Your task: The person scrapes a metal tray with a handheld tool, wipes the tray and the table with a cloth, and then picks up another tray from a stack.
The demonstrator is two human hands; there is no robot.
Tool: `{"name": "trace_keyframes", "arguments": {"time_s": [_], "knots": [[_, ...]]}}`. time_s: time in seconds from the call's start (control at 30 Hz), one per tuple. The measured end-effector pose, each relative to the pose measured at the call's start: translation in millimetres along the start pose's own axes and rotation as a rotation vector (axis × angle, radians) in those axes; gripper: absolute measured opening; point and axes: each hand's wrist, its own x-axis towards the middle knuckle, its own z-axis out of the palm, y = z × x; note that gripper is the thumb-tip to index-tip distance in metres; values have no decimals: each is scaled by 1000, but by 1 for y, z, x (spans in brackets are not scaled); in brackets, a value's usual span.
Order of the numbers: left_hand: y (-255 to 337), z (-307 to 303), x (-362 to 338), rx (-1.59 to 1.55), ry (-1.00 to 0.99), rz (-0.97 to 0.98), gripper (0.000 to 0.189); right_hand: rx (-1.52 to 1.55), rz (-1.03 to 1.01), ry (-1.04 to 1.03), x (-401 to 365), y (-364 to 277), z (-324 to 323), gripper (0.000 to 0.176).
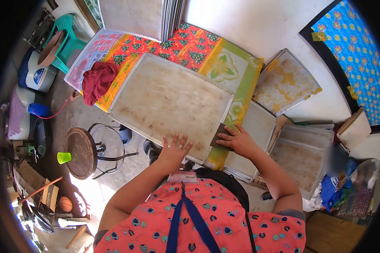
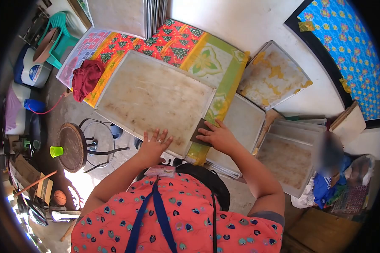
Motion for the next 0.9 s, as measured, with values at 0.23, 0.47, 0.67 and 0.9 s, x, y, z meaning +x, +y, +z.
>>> {"name": "trace_keyframes", "arguments": {"time_s": [0.23, 0.47, 0.67, 0.9], "knots": [[1, 1, -2, 8, -7, -2, 99, -10, -2, -72, 13, -1, -11, 43], [2, 0, -1, 2, -16, -21, 100, -15, -5, -100, 18, 4, -16, 43], [3, -1, -1, -4, -37, -24, 99, 23, 9, -66, 15, -3, -18, 44], [2, 1, -1, -51, -9, -16, 99, 1, 6, -49, 20, -1, -8, 44]]}}
